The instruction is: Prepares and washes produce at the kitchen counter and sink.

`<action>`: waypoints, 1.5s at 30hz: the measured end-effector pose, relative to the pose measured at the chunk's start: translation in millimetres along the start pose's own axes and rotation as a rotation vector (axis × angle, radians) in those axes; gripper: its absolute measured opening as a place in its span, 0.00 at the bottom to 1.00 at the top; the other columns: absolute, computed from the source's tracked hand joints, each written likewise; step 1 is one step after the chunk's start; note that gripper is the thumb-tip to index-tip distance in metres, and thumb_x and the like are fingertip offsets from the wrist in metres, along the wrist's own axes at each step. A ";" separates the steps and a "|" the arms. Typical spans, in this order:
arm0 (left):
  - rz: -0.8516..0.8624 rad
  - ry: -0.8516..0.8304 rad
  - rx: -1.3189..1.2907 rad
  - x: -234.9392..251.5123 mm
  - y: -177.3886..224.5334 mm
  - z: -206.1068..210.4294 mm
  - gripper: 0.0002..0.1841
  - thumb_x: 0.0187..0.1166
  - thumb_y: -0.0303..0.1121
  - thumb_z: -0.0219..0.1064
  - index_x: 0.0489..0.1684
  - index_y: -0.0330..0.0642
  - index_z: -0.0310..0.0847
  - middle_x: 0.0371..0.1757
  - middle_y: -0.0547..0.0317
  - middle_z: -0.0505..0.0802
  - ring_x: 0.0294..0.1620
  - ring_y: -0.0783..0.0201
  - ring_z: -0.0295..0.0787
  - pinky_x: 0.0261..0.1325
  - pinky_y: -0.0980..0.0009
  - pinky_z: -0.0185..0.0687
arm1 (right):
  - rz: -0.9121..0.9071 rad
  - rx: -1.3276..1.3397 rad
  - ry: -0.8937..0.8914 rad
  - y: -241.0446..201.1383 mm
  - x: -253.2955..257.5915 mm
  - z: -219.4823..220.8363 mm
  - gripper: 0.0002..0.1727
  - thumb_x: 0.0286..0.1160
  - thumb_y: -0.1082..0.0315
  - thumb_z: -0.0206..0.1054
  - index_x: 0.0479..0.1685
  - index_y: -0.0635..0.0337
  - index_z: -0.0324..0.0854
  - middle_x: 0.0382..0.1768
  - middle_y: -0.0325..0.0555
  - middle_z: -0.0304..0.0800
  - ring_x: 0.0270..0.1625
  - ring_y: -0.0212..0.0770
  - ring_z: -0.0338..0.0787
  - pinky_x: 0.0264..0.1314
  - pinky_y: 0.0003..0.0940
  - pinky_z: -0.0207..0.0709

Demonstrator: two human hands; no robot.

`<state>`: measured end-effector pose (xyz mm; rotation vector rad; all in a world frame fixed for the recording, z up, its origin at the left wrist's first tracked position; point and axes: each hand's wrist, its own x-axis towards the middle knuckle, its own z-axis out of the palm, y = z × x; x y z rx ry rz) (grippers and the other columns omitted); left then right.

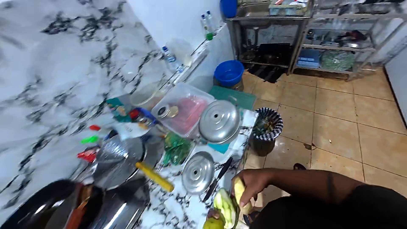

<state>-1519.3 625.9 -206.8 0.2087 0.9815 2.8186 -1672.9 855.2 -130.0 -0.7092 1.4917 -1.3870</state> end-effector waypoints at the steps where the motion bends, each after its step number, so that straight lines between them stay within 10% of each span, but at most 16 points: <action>1: -0.034 -0.032 -0.015 27.5 -12.6 11.0 0.25 0.66 0.59 0.76 0.59 0.58 0.90 0.53 0.58 0.96 0.39 0.62 0.95 0.35 0.64 0.92 | -0.039 0.061 0.072 9.6 -29.1 -23.9 0.22 0.63 0.68 0.75 0.57 0.71 0.80 0.45 0.56 0.91 0.39 0.44 0.90 0.37 0.45 0.84; 6: -0.163 -0.119 -0.021 165.5 -104.9 86.9 0.27 0.66 0.62 0.74 0.59 0.59 0.91 0.61 0.56 0.94 0.48 0.59 0.96 0.42 0.63 0.93 | -0.150 0.310 0.504 64.7 -206.6 -139.7 0.24 0.60 0.52 0.80 0.52 0.51 0.80 0.41 0.38 0.95 0.37 0.33 0.93 0.35 0.32 0.87; 13: -0.330 -0.113 -0.213 332.4 -236.4 195.9 0.27 0.56 0.61 0.81 0.53 0.59 0.93 0.60 0.48 0.94 0.40 0.56 0.97 0.27 0.67 0.90 | -0.147 0.749 1.104 60.4 -347.6 -242.6 0.23 0.66 0.63 0.73 0.60 0.57 0.74 0.42 0.52 0.94 0.30 0.43 0.94 0.18 0.34 0.84; 21: -0.355 -0.182 -0.168 479.3 -292.4 222.1 0.25 0.61 0.59 0.79 0.54 0.60 0.92 0.52 0.54 0.96 0.32 0.62 0.95 0.25 0.70 0.89 | -0.385 0.918 1.276 36.6 -364.1 -416.1 0.12 0.86 0.62 0.57 0.55 0.60 0.75 0.43 0.53 0.96 0.31 0.44 0.96 0.17 0.34 0.85; 26: -0.350 -0.160 -0.154 600.8 -319.3 209.6 0.25 0.60 0.59 0.81 0.53 0.59 0.91 0.55 0.52 0.95 0.33 0.62 0.95 0.25 0.71 0.88 | -0.410 0.762 1.395 35.7 -414.5 -573.4 0.25 0.92 0.42 0.41 0.49 0.45 0.81 0.47 0.40 0.97 0.35 0.37 0.96 0.20 0.30 0.85; 34: -0.273 -0.191 -0.109 789.6 -313.7 222.6 0.24 0.68 0.59 0.74 0.59 0.59 0.88 0.55 0.55 0.95 0.36 0.62 0.95 0.33 0.68 0.92 | -0.560 0.825 1.399 20.3 -424.5 -744.3 0.29 0.57 0.25 0.70 0.40 0.36 0.91 0.41 0.38 0.96 0.39 0.36 0.96 0.24 0.32 0.88; 45: -0.084 0.038 0.097 1042.3 -288.3 195.3 0.27 0.58 0.67 0.77 0.52 0.65 0.91 0.47 0.60 0.97 0.29 0.67 0.93 0.23 0.72 0.86 | -0.572 0.787 1.401 -38.3 -305.1 -1018.7 0.20 0.79 0.39 0.64 0.34 0.42 0.88 0.44 0.38 0.97 0.35 0.35 0.96 0.24 0.31 0.89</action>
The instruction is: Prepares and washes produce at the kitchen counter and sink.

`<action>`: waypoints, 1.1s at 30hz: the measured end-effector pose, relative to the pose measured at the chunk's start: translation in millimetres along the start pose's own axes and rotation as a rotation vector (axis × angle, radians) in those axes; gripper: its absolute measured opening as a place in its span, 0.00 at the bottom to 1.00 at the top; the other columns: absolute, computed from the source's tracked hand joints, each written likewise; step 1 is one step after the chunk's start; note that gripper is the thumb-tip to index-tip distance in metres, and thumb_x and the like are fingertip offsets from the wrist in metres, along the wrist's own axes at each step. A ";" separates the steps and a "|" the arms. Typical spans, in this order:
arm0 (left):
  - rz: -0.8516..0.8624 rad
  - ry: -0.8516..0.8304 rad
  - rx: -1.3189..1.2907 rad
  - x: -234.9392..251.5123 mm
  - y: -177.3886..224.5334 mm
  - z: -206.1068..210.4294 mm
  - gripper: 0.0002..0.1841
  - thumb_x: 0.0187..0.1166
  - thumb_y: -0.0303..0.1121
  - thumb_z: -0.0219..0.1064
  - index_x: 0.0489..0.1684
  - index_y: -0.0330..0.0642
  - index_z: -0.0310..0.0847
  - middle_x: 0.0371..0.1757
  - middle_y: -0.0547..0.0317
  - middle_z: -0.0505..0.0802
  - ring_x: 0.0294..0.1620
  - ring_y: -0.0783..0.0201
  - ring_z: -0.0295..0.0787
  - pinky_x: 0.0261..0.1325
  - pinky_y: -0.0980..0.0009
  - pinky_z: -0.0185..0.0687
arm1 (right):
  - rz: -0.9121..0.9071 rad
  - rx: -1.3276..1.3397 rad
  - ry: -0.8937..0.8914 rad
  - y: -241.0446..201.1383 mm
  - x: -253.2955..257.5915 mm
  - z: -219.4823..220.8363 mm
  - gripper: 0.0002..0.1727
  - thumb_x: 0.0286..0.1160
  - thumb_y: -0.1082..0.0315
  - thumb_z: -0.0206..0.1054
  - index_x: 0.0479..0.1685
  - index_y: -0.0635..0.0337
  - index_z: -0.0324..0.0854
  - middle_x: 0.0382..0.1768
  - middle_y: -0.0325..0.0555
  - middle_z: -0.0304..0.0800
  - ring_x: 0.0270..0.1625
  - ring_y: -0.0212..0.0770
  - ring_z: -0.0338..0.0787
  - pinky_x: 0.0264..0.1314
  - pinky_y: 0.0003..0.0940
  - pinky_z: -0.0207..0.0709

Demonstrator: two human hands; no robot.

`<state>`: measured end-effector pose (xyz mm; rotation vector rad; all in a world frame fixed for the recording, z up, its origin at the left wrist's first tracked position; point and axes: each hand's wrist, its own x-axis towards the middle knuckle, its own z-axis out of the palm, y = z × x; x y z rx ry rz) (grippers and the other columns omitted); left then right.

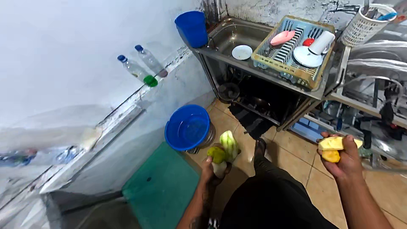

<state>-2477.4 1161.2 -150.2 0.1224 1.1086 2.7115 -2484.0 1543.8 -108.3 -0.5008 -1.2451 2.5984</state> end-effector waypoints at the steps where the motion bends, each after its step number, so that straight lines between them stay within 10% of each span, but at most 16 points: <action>1: 0.032 0.042 0.027 23.8 5.4 -2.0 0.27 0.58 0.68 0.77 0.51 0.65 0.91 0.46 0.61 0.97 0.28 0.68 0.93 0.22 0.72 0.85 | -0.056 -0.059 -0.056 -9.2 36.4 19.0 0.19 0.80 0.40 0.63 0.35 0.42 0.88 0.44 0.36 0.97 0.34 0.34 0.95 0.26 0.30 0.89; 7: 0.186 0.114 -0.022 125.1 42.6 -17.6 0.27 0.60 0.65 0.77 0.54 0.62 0.93 0.50 0.62 0.96 0.34 0.67 0.94 0.25 0.69 0.88 | -0.257 -0.305 -0.377 -75.4 229.5 182.8 0.20 0.65 0.37 0.76 0.43 0.40 0.88 0.48 0.32 0.95 0.34 0.30 0.92 0.33 0.29 0.89; 9: 0.232 0.113 -0.047 149.0 53.0 -30.0 0.27 0.62 0.63 0.77 0.55 0.60 0.92 0.52 0.59 0.96 0.36 0.65 0.95 0.26 0.68 0.89 | -0.242 -0.319 -0.466 -82.9 284.3 251.1 0.18 0.75 0.43 0.70 0.49 0.45 0.85 0.47 0.34 0.96 0.32 0.31 0.92 0.31 0.30 0.89; 13: 0.286 0.125 -0.075 199.4 75.7 -58.6 0.27 0.64 0.61 0.77 0.56 0.57 0.92 0.57 0.54 0.95 0.37 0.62 0.95 0.26 0.67 0.89 | -0.123 -0.333 -0.510 -57.8 370.4 386.5 0.16 0.89 0.54 0.57 0.59 0.55 0.77 0.43 0.42 0.94 0.27 0.36 0.91 0.24 0.33 0.87; 19: 0.303 -0.002 -0.089 316.6 130.1 -112.6 0.27 0.67 0.60 0.75 0.58 0.56 0.90 0.61 0.53 0.93 0.37 0.61 0.95 0.27 0.68 0.89 | 0.142 -0.416 -0.524 20.2 482.1 540.1 0.25 0.79 0.47 0.69 0.65 0.55 0.77 0.40 0.51 0.91 0.31 0.44 0.90 0.24 0.39 0.84; 24: 0.211 -0.055 -0.066 411.0 190.4 -141.9 0.26 0.69 0.63 0.72 0.60 0.59 0.90 0.53 0.59 0.96 0.39 0.64 0.96 0.32 0.66 0.92 | 0.005 -0.664 -0.563 16.9 590.5 664.6 0.29 0.76 0.45 0.72 0.66 0.57 0.78 0.41 0.51 0.91 0.31 0.44 0.90 0.26 0.37 0.84; 33: 0.165 -0.214 -0.187 498.6 226.3 -191.4 0.26 0.74 0.56 0.72 0.63 0.50 0.88 0.57 0.51 0.93 0.45 0.59 0.95 0.41 0.64 0.93 | -0.087 -1.140 -0.441 2.4 705.5 768.8 0.32 0.72 0.43 0.76 0.64 0.59 0.80 0.42 0.51 0.89 0.32 0.42 0.87 0.30 0.39 0.81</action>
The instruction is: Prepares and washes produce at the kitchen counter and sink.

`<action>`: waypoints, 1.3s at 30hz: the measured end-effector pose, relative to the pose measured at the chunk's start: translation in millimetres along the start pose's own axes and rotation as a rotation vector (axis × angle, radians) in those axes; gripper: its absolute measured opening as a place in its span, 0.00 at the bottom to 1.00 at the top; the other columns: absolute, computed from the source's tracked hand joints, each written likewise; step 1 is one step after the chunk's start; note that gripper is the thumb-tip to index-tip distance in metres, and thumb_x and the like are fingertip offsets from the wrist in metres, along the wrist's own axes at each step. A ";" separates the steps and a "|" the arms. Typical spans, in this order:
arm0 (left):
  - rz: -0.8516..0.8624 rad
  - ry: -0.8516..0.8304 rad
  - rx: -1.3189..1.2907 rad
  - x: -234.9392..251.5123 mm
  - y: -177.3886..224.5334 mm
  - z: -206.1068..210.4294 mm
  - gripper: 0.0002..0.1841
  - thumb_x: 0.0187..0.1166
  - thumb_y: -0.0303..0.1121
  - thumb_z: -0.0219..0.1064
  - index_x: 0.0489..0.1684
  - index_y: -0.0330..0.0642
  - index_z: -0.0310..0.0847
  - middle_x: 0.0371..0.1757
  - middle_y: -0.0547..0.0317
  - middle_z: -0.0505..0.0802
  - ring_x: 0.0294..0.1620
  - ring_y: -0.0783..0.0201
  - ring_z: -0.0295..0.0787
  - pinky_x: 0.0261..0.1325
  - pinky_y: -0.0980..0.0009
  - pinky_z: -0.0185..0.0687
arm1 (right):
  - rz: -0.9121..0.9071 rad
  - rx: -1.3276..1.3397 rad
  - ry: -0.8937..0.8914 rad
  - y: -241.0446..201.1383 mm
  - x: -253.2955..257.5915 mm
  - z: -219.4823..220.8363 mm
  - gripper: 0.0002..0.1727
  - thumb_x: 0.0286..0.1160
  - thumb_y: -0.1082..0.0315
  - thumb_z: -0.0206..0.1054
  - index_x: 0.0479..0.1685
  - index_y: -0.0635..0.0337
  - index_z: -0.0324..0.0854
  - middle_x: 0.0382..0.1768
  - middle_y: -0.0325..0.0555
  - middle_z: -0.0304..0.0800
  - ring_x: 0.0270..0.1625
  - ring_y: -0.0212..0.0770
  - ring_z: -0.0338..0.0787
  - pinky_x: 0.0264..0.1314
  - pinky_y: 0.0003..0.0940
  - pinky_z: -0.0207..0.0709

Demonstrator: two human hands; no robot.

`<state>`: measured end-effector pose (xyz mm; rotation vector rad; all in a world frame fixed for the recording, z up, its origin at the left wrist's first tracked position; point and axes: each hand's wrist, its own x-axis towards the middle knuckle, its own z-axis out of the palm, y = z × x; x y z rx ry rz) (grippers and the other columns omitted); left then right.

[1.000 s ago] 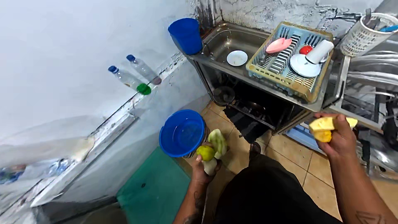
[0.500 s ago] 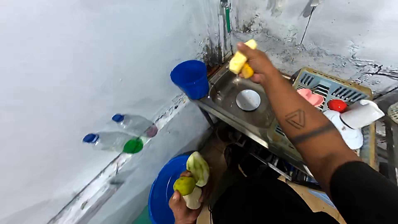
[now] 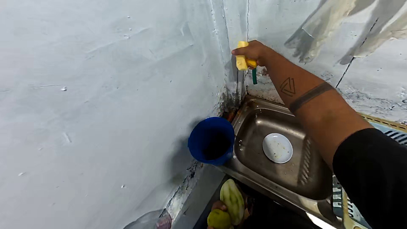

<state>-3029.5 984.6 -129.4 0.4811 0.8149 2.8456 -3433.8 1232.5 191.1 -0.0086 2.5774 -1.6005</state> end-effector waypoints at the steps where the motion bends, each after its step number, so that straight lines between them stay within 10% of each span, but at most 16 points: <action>1: -0.026 0.004 0.011 5.0 3.7 1.2 0.25 0.73 0.57 0.73 0.62 0.54 0.88 0.57 0.54 0.94 0.43 0.61 0.95 0.37 0.66 0.92 | 0.005 -0.025 -0.021 0.6 0.4 -2.7 0.31 0.72 0.43 0.75 0.63 0.58 0.80 0.41 0.51 0.89 0.30 0.41 0.86 0.29 0.38 0.81; 14: -0.128 -0.057 -0.006 34.4 10.6 -10.7 0.25 0.73 0.58 0.72 0.64 0.57 0.86 0.59 0.53 0.93 0.39 0.62 0.94 0.33 0.69 0.90 | -0.100 -0.143 -0.433 8.1 -2.2 -54.5 0.13 0.79 0.57 0.69 0.43 0.59 0.81 0.23 0.44 0.89 0.15 0.35 0.85 0.13 0.30 0.79; 19: -0.170 -0.086 -0.027 36.4 6.6 -17.8 0.26 0.75 0.58 0.71 0.66 0.55 0.84 0.54 0.54 0.94 0.36 0.63 0.94 0.32 0.70 0.90 | -0.003 -0.205 -0.275 60.1 -17.7 -85.7 0.16 0.79 0.56 0.68 0.48 0.61 0.80 0.26 0.46 0.89 0.18 0.37 0.85 0.18 0.34 0.80; 26: -0.209 -0.077 0.004 51.3 2.6 -6.9 0.27 0.73 0.59 0.71 0.65 0.54 0.85 0.51 0.55 0.94 0.34 0.64 0.93 0.31 0.70 0.89 | 0.298 0.811 0.024 245.8 -16.9 52.2 0.17 0.84 0.56 0.61 0.62 0.54 0.74 0.37 0.45 0.87 0.28 0.39 0.86 0.25 0.35 0.82; 30: -0.237 -0.041 0.001 46.9 6.0 -9.0 0.26 0.73 0.58 0.72 0.66 0.54 0.85 0.53 0.54 0.94 0.37 0.63 0.93 0.32 0.69 0.90 | 0.399 1.263 0.152 243.8 -4.6 103.6 0.14 0.87 0.53 0.54 0.56 0.52 0.75 0.37 0.45 0.85 0.27 0.36 0.84 0.22 0.29 0.79; 35: -0.262 -0.059 0.008 61.3 -3.5 -6.9 0.26 0.74 0.57 0.72 0.66 0.56 0.85 0.55 0.54 0.94 0.38 0.64 0.94 0.34 0.70 0.90 | 0.383 1.695 0.238 232.4 -6.2 109.2 0.23 0.86 0.48 0.53 0.67 0.54 0.71 0.57 0.55 0.85 0.54 0.52 0.91 0.50 0.45 0.88; 39: -0.285 -0.114 -0.063 81.7 -19.2 -7.9 0.25 0.75 0.54 0.73 0.67 0.53 0.83 0.55 0.52 0.93 0.38 0.62 0.94 0.34 0.70 0.91 | 0.288 1.742 0.225 235.1 -9.9 111.9 0.25 0.85 0.37 0.53 0.50 0.49 0.76 0.35 0.42 0.88 0.35 0.39 0.92 0.38 0.37 0.90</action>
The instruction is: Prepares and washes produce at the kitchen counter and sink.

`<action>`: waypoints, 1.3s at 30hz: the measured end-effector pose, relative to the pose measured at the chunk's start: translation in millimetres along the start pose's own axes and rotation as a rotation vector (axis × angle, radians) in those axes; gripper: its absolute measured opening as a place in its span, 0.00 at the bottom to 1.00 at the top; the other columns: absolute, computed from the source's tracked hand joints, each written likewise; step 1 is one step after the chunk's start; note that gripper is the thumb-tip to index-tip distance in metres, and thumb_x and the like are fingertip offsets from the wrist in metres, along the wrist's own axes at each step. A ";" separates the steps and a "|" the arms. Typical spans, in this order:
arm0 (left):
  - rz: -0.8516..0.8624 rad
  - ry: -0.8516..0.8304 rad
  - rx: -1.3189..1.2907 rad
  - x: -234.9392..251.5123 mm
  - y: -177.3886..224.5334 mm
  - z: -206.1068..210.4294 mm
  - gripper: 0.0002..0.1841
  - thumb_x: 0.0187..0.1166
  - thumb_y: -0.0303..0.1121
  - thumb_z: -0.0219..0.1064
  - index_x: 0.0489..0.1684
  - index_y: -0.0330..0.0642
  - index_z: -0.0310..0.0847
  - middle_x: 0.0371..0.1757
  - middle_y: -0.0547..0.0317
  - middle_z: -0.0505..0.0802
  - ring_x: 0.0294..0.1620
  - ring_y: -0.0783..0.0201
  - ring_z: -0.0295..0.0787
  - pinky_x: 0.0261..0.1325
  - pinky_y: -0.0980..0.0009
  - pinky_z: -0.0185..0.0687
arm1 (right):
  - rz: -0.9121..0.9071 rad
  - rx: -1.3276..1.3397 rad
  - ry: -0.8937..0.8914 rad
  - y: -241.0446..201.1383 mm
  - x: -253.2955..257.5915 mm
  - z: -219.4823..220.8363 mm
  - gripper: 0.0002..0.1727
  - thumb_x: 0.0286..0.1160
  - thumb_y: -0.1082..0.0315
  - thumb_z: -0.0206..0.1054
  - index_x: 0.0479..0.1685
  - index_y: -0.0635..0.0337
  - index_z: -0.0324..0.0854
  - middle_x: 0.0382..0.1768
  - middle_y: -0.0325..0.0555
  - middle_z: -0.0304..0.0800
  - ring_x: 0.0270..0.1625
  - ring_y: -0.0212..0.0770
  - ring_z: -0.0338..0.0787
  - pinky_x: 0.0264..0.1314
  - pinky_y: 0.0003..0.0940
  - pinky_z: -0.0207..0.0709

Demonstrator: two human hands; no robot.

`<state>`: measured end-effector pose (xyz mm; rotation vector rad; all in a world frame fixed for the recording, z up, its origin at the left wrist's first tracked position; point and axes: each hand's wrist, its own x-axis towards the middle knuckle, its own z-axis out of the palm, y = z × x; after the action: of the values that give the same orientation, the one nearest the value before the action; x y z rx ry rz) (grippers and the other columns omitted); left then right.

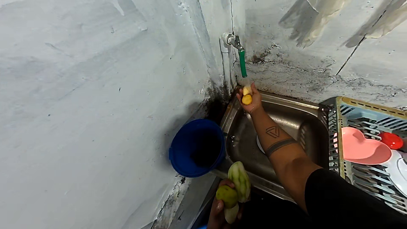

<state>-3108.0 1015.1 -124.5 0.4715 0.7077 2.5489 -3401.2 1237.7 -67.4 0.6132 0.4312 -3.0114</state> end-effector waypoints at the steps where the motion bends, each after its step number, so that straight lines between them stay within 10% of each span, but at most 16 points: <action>1: -0.007 -0.003 -0.017 4.6 -2.1 -0.8 0.25 0.75 0.54 0.73 0.67 0.52 0.84 0.55 0.51 0.93 0.37 0.62 0.94 0.33 0.69 0.91 | -0.002 0.009 -0.007 1.1 -2.2 -2.6 0.25 0.84 0.35 0.54 0.43 0.48 0.77 0.29 0.39 0.86 0.30 0.37 0.90 0.36 0.36 0.90; 6: -0.034 0.008 -0.039 21.3 -9.8 -1.5 0.25 0.74 0.55 0.73 0.65 0.53 0.85 0.54 0.53 0.94 0.37 0.62 0.95 0.33 0.70 0.91 | -0.008 0.024 0.001 4.0 -11.7 -20.7 0.27 0.82 0.32 0.53 0.44 0.46 0.79 0.34 0.38 0.89 0.35 0.36 0.92 0.37 0.32 0.88; 12: -0.074 -0.004 -0.051 29.4 -15.2 -9.5 0.25 0.75 0.55 0.73 0.66 0.54 0.85 0.56 0.51 0.94 0.39 0.62 0.95 0.35 0.70 0.91 | -0.033 0.069 -0.050 -0.9 -10.0 -21.9 0.16 0.88 0.59 0.52 0.70 0.38 0.70 0.47 0.47 0.88 0.43 0.47 0.93 0.39 0.43 0.90; 16: -0.068 0.058 -0.025 30.5 -15.5 -6.7 0.25 0.73 0.57 0.73 0.65 0.56 0.86 0.51 0.55 0.95 0.36 0.64 0.95 0.33 0.70 0.91 | -0.047 -0.069 -0.116 -9.7 -1.7 -19.2 0.14 0.87 0.52 0.52 0.65 0.32 0.74 0.33 0.37 0.87 0.21 0.31 0.85 0.18 0.22 0.77; 20: -0.075 0.081 -0.030 32.4 -18.9 -9.6 0.25 0.72 0.56 0.74 0.63 0.55 0.86 0.51 0.53 0.95 0.35 0.63 0.95 0.32 0.69 0.91 | 0.014 0.036 -0.111 -5.0 -1.9 -20.2 0.27 0.81 0.32 0.54 0.59 0.42 0.76 0.46 0.43 0.91 0.42 0.42 0.95 0.35 0.35 0.91; 23: -0.090 0.094 -0.055 35.2 -25.9 -14.3 0.24 0.72 0.56 0.75 0.62 0.55 0.87 0.52 0.53 0.95 0.35 0.62 0.95 0.32 0.69 0.91 | 0.023 0.054 -0.081 4.2 -8.9 -26.8 0.25 0.84 0.36 0.53 0.64 0.43 0.75 0.54 0.48 0.89 0.53 0.51 0.94 0.43 0.45 0.91; 33: -0.054 0.506 -0.070 129.6 -35.7 -12.2 0.31 0.49 0.62 0.85 0.46 0.51 0.92 0.47 0.51 0.97 0.45 0.53 0.97 0.37 0.53 0.95 | 0.094 -0.310 0.142 -9.1 -11.1 5.4 0.17 0.88 0.50 0.53 0.61 0.50 0.74 0.46 0.47 0.83 0.39 0.41 0.88 0.35 0.35 0.86; 37: 0.013 0.632 -0.047 207.3 -37.1 -27.1 0.23 0.76 0.53 0.58 0.54 0.42 0.78 0.47 0.46 0.91 0.46 0.48 0.92 0.39 0.48 0.91 | 0.142 -0.510 0.139 -25.2 -12.8 24.0 0.14 0.87 0.53 0.55 0.56 0.50 0.76 0.38 0.45 0.84 0.30 0.38 0.86 0.25 0.29 0.81; 39: 0.034 0.603 -0.124 242.1 -37.6 -36.6 0.24 0.81 0.51 0.48 0.56 0.41 0.76 0.49 0.43 0.90 0.49 0.44 0.90 0.44 0.42 0.89 | 0.125 -0.748 0.098 -36.7 -13.6 36.4 0.16 0.88 0.58 0.56 0.70 0.48 0.72 0.44 0.49 0.84 0.34 0.43 0.86 0.29 0.36 0.83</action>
<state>-3314.8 1151.4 -126.3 -0.3503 0.7314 2.7574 -3405.8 1262.7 -20.3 0.6665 1.3618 -2.4198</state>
